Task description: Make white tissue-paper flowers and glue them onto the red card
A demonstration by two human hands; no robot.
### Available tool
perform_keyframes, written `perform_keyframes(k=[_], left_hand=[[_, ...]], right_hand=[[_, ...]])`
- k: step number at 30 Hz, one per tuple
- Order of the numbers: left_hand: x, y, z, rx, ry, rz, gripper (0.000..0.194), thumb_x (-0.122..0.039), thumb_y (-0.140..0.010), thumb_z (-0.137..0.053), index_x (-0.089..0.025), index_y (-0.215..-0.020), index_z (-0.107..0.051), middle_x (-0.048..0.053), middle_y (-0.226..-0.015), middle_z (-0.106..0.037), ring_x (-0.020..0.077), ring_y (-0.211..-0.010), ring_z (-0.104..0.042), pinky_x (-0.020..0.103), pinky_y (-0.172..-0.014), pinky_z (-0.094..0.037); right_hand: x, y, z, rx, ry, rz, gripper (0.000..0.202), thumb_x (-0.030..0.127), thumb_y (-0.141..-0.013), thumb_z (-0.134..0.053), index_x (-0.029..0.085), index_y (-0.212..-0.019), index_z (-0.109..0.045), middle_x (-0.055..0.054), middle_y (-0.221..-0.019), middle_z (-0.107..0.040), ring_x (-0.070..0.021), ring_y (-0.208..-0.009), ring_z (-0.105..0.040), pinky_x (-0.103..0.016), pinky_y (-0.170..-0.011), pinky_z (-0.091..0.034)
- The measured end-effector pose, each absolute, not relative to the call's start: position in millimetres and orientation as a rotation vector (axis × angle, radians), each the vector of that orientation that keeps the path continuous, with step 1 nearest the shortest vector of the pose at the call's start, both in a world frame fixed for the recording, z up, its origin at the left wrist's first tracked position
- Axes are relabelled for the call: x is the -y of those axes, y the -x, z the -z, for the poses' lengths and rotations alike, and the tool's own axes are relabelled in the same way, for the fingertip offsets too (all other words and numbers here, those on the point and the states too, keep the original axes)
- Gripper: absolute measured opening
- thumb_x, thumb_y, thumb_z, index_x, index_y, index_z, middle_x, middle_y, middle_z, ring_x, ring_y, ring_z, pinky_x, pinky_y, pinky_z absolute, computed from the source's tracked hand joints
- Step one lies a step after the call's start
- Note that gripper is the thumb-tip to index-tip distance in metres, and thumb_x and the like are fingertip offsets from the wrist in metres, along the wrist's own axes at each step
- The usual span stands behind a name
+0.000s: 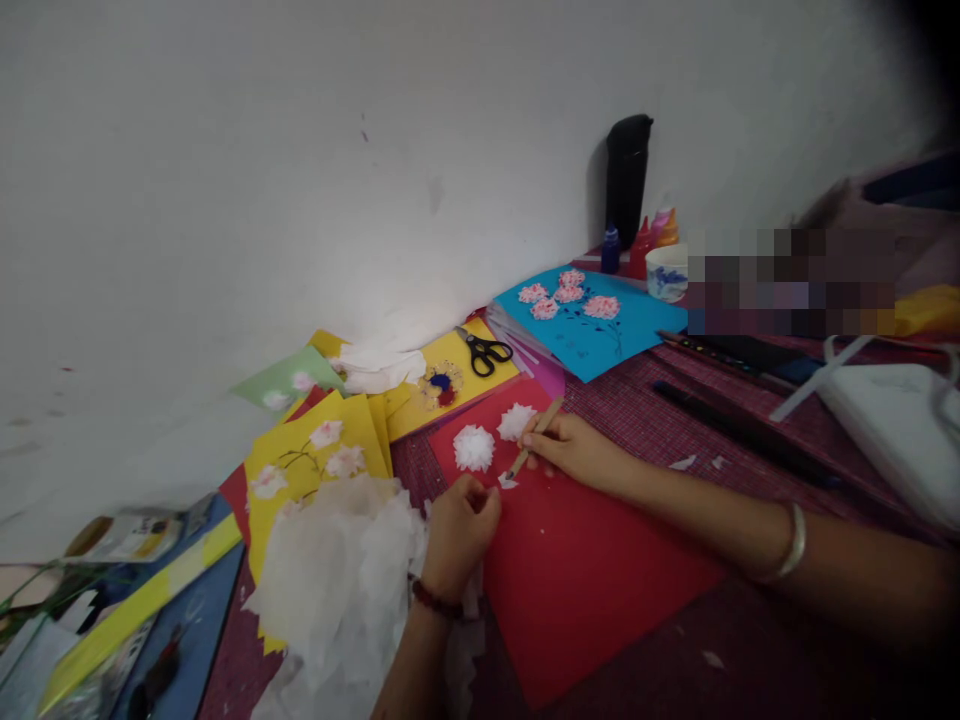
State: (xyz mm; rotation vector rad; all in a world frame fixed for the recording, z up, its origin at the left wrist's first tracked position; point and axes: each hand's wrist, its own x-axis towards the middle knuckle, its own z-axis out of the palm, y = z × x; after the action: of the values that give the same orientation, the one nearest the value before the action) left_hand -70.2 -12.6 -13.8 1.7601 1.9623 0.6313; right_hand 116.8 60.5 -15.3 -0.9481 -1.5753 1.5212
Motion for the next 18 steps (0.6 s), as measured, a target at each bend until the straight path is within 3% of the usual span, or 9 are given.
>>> perform_keyframes(k=[18], left_hand=[[10,78,8,-1.853,-1.544,-0.702,0.016,-0.027,-0.069,-0.049,-0.018,-0.056,-0.048,-0.005,-0.053,-0.043,0.0111,-0.053,-0.040,0.022,-0.051,-0.028]], right_hand=[[-60,-100,18,1.963,0.823,-1.246,0.017,0.015,-0.083,-0.051,0.019,-0.069,-0.059,0.001,-0.065,-0.058,-0.0139,-0.061,-0.053,-0.025,-0.057,-0.039]])
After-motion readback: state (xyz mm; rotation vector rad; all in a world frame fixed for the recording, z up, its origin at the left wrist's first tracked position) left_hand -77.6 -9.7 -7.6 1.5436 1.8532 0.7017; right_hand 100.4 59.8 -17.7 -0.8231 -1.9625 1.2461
